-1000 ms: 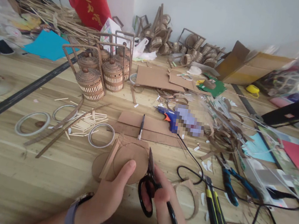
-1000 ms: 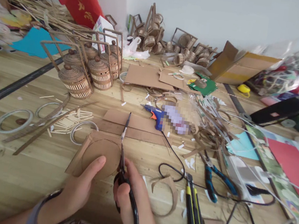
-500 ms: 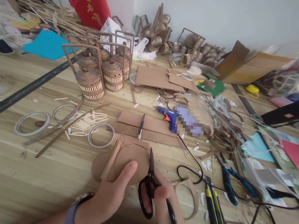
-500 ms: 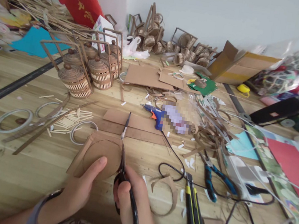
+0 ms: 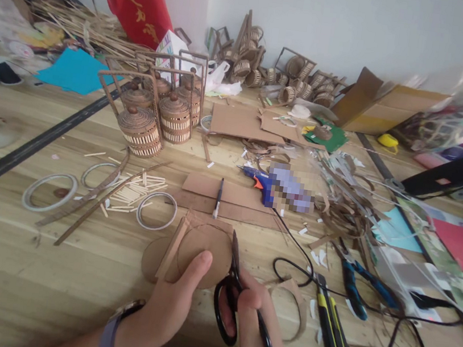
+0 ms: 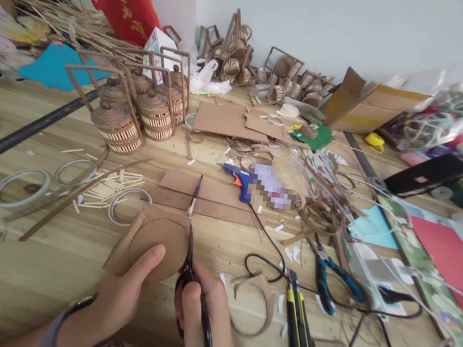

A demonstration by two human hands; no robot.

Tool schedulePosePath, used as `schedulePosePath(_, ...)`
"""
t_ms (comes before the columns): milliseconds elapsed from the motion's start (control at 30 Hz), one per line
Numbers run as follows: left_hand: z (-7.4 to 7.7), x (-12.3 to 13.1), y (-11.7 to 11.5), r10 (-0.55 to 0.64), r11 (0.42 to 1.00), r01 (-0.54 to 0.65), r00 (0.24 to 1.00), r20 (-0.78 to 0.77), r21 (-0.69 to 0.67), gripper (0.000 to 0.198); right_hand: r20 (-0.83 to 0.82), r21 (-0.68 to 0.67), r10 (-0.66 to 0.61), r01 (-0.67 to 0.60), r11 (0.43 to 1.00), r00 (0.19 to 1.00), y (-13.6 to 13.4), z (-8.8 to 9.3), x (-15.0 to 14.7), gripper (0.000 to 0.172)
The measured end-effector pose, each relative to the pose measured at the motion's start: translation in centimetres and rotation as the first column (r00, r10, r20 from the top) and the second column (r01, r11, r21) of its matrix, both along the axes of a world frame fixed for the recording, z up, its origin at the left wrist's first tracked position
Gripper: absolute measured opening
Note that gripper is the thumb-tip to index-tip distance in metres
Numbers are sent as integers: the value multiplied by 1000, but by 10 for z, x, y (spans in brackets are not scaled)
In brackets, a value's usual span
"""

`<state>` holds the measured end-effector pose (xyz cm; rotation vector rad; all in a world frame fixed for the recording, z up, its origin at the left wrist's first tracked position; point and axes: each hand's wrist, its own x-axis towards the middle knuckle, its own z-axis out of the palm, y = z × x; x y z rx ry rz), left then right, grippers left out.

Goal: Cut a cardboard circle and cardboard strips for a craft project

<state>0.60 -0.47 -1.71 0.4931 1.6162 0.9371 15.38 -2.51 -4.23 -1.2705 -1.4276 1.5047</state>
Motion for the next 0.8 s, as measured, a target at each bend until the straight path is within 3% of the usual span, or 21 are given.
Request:
schedulePosePath(167, 1, 1, -2, 2, 999, -4, 999, 33, 46, 25, 46, 18, -3, 2, 1000, 999, 0, 2, 0, 71)
schedulePosePath(500, -9, 0, 3, 52, 987, -60, 997, 60, 150, 38, 41, 65, -43, 40, 997, 998, 2, 7, -2, 68)
schedulePosePath(700, -3, 0, 1, -23, 992, 5, 990, 140, 128, 51, 28, 55, -74, 72, 996, 997, -1, 5, -6, 65)
schedulePosePath(800, 2, 3, 1, -51, 990, 31, 987, 150, 135, 48, 41, 65, -88, 85, 994, 995, -2, 4, -8, 67)
